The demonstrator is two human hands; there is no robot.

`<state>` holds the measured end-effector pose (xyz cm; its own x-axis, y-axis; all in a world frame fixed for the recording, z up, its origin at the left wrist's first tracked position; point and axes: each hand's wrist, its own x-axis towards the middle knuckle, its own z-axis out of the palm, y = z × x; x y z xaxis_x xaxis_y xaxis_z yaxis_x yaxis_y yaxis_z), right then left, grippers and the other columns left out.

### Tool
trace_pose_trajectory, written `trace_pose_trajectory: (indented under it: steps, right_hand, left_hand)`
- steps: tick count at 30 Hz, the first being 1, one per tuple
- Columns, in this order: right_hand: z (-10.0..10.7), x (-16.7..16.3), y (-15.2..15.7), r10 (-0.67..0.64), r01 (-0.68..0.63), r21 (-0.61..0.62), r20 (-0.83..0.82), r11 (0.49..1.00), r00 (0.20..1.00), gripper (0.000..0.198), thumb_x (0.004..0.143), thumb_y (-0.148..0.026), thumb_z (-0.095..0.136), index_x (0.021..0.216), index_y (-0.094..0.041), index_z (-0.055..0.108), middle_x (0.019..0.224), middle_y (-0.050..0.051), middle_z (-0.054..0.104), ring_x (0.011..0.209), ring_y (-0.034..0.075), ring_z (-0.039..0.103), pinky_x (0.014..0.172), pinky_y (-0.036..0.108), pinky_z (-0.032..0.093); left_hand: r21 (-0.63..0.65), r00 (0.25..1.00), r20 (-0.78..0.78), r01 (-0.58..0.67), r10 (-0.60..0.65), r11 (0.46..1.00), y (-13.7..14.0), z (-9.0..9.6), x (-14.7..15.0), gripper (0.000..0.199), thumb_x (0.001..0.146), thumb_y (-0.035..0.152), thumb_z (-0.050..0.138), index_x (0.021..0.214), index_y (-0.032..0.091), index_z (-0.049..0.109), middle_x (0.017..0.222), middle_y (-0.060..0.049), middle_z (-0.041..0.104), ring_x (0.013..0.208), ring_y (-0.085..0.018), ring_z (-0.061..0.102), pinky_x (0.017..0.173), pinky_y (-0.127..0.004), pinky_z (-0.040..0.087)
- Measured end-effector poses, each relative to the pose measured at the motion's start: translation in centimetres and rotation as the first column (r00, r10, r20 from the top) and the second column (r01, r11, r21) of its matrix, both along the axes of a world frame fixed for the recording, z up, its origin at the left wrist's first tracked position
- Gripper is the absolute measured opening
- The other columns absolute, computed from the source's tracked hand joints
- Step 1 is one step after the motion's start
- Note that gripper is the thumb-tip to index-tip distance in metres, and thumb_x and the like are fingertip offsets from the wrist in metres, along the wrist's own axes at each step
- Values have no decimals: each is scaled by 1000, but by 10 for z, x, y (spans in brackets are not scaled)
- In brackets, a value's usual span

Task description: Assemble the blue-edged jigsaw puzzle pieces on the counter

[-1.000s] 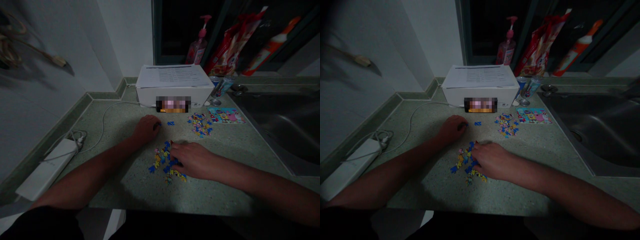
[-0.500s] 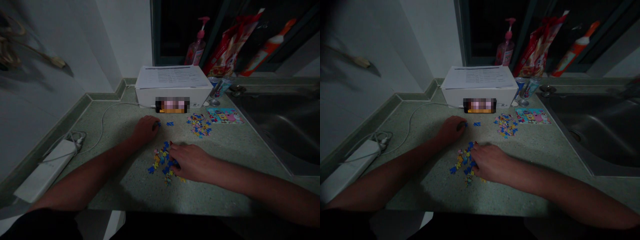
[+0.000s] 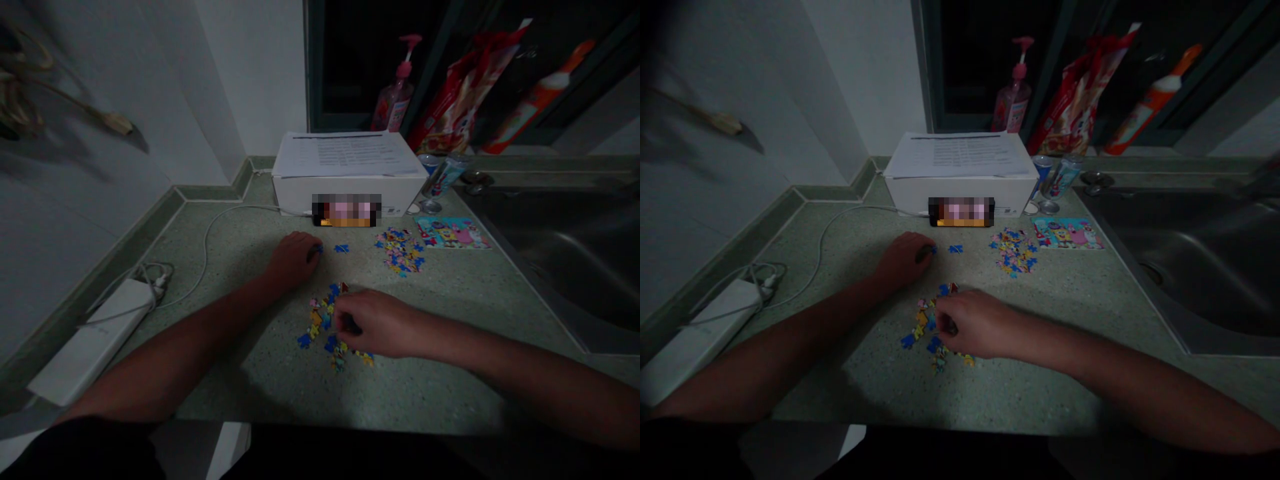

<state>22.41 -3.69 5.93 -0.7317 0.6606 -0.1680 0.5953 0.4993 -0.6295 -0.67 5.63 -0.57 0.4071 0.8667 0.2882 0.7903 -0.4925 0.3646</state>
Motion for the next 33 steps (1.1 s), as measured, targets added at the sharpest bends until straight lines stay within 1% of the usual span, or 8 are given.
trace_pose_trajectory:
  steps: [4,8,11,14,19,23,27,33]
  right_hand:
    - [1,5,25,-165,160,-64,-94,985,982,11,88,-16,75,97,-23,76,75,-2,72,64,14,62,64,29,45]
    - [-6,9,68,-344,323,-127,-216,938,914,6,90,-18,71,94,-20,74,81,1,75,73,16,67,68,29,51]
    - [-13,3,99,-451,435,-119,-230,892,862,4,86,-18,71,87,-20,74,82,3,76,73,17,67,69,29,50]
    - [-18,-9,119,-476,460,-125,-185,879,860,6,82,-17,70,83,-20,76,80,2,76,71,17,66,69,30,49]
    - [-26,-23,133,-450,438,-106,-154,893,880,11,81,-15,66,80,-20,76,81,3,77,74,17,67,71,31,50]
    - [-30,-25,135,-440,438,-53,-154,898,885,11,81,-15,66,79,-22,75,83,4,78,77,19,69,74,32,51]
    - [-31,-26,133,-443,449,25,-123,893,888,11,82,-14,66,79,-22,74,83,4,78,78,19,69,73,33,49]
    - [-29,-27,130,-470,479,107,-96,871,877,10,84,-15,67,81,-22,74,86,6,79,79,21,70,73,35,46]
  left_hand:
    - [-8,1000,-5,-4,4,1000,0,1,0,22,98,16,64,116,21,75,117,-11,79,116,-30,69,107,-50,57]
    - [-11,1000,-12,5,-5,1000,0,1,0,21,97,15,64,113,22,76,113,-9,79,114,-29,69,107,-50,57]
    - [-8,1000,-12,1,-2,1000,1,1,1,21,98,15,64,113,22,77,112,-9,79,114,-29,69,107,-49,57]
    - [-4,999,-30,-12,12,1000,1,1,1,19,98,16,64,109,22,78,112,-10,79,115,-29,69,107,-49,57]
    - [1,997,-77,-4,4,1000,2,2,2,20,98,16,62,107,21,79,112,-10,79,113,-30,69,104,-49,57]
    - [10,998,-69,-3,3,1000,1,3,1,21,97,17,61,106,23,79,111,-9,78,112,-29,69,104,-49,57]
    - [2,998,-63,3,-3,1000,2,2,1,20,97,17,61,105,21,78,111,-10,78,113,-29,68,104,-49,56]
    - [12,999,-50,4,-3,1000,3,0,1,17,98,17,61,103,23,77,110,-9,77,111,-29,68,103,-47,56]
